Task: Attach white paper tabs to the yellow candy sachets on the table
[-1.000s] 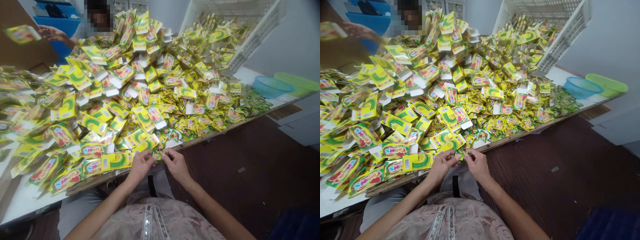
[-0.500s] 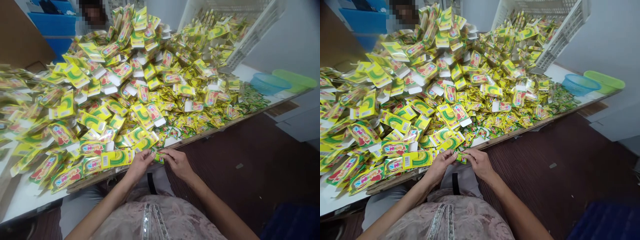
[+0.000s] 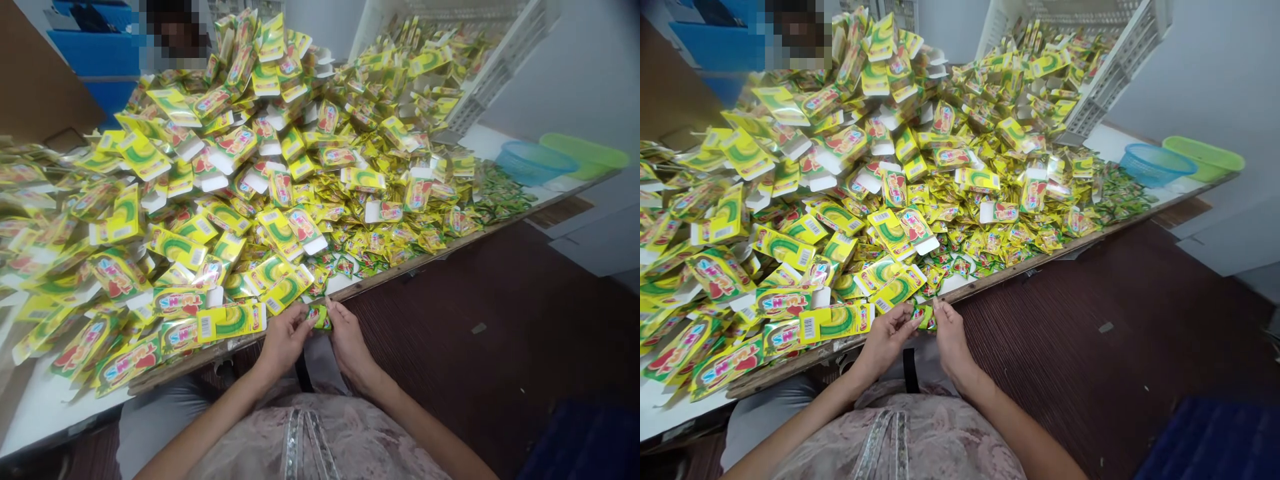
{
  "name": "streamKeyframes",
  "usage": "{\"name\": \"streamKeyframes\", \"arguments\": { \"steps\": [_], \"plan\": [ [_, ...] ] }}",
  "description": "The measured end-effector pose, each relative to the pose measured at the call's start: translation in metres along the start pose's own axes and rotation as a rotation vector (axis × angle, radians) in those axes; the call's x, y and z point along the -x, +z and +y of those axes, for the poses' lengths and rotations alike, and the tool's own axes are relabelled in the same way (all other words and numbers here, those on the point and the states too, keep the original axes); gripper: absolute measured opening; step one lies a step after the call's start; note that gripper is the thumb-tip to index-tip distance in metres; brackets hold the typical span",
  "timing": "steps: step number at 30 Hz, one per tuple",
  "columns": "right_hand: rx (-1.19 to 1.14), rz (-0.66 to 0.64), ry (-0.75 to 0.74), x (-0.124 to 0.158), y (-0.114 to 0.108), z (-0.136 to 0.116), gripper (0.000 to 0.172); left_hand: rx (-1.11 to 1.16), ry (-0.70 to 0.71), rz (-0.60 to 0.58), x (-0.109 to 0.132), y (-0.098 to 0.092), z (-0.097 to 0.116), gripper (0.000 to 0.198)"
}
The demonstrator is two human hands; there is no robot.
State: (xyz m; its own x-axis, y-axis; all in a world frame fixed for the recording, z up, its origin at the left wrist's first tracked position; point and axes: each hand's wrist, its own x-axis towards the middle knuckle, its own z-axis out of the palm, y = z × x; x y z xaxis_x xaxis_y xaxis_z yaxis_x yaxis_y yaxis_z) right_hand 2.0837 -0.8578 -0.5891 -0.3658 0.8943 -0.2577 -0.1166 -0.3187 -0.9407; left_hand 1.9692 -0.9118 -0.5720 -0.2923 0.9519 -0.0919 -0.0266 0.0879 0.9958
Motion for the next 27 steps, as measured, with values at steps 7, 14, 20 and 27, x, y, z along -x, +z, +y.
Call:
{"name": "streamKeyframes", "arguments": {
  "steps": [7, 14, 20, 27],
  "plan": [
    [0.143, -0.115, -0.007, 0.008, -0.008, -0.014, 0.037, 0.153, -0.169, -0.006, 0.001, 0.004, -0.001, 0.039],
    [0.511, -0.279, -0.225, -0.007, -0.016, -0.031, 0.026, 0.198, -0.331, -0.059, -0.005, -0.002, 0.017, 0.055],
    [1.044, -0.066, -0.5, -0.084, -0.022, -0.051, 0.011, 0.281, -0.306, 0.099, -0.012, -0.014, 0.021, 0.053],
    [1.556, -0.396, -0.535, -0.119, -0.024, -0.051, 0.047, 0.32, -0.255, 0.212, -0.014, -0.017, 0.018, 0.045]
  ]
}}
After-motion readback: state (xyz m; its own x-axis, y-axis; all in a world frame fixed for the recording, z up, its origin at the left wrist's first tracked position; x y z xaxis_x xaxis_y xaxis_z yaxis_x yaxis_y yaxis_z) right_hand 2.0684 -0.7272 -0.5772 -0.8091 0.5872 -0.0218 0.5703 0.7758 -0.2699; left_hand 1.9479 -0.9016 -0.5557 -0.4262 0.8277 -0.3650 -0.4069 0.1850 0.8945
